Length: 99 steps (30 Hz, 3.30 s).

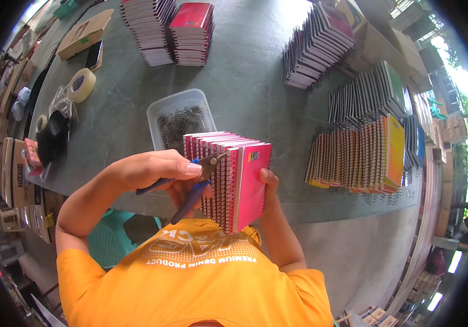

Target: The person uses a pair of snips to trim the wire coils on stacks of spiral-bound notebooks and stacks the finished items on a table.

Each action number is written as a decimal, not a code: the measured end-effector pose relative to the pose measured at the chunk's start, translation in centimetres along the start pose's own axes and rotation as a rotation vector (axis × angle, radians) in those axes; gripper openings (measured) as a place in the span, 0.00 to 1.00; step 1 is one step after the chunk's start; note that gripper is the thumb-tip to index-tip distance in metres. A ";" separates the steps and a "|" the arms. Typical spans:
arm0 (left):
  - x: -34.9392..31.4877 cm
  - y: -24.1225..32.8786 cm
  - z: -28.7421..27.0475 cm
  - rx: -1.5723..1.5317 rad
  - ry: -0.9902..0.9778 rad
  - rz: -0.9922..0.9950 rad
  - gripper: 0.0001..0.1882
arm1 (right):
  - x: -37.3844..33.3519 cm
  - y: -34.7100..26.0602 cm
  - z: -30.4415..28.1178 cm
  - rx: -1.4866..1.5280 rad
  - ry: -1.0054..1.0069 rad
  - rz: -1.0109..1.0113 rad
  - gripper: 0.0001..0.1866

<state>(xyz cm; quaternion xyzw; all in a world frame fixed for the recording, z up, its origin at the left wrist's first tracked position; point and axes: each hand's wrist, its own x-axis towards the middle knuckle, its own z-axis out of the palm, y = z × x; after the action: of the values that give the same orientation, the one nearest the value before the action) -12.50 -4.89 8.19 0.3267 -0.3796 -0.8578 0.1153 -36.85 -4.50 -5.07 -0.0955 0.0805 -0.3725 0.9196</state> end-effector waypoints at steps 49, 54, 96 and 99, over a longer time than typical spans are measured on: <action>-4.2 -20.2 -16.3 1.351 1.842 0.171 0.23 | 39.8 -16.5 12.9 -0.907 0.431 0.154 0.36; -4.0 -20.1 -16.4 1.334 1.846 0.189 0.24 | 39.9 -16.7 12.7 -0.929 0.501 0.116 0.33; 12.3 2.7 1.1 0.149 0.304 0.489 0.12 | -17.5 -29.8 8.6 -1.134 1.167 -0.387 0.48; 19.6 3.6 6.9 -0.119 0.143 0.374 0.17 | -14.9 -30.0 7.8 -0.889 0.895 -0.289 0.47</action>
<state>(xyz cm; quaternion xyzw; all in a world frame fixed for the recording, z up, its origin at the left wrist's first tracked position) -32.09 -12.11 4.93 0.3032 -0.3732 -0.8170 0.3184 -65.75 -14.29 10.70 -0.3127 0.5892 -0.4274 0.6103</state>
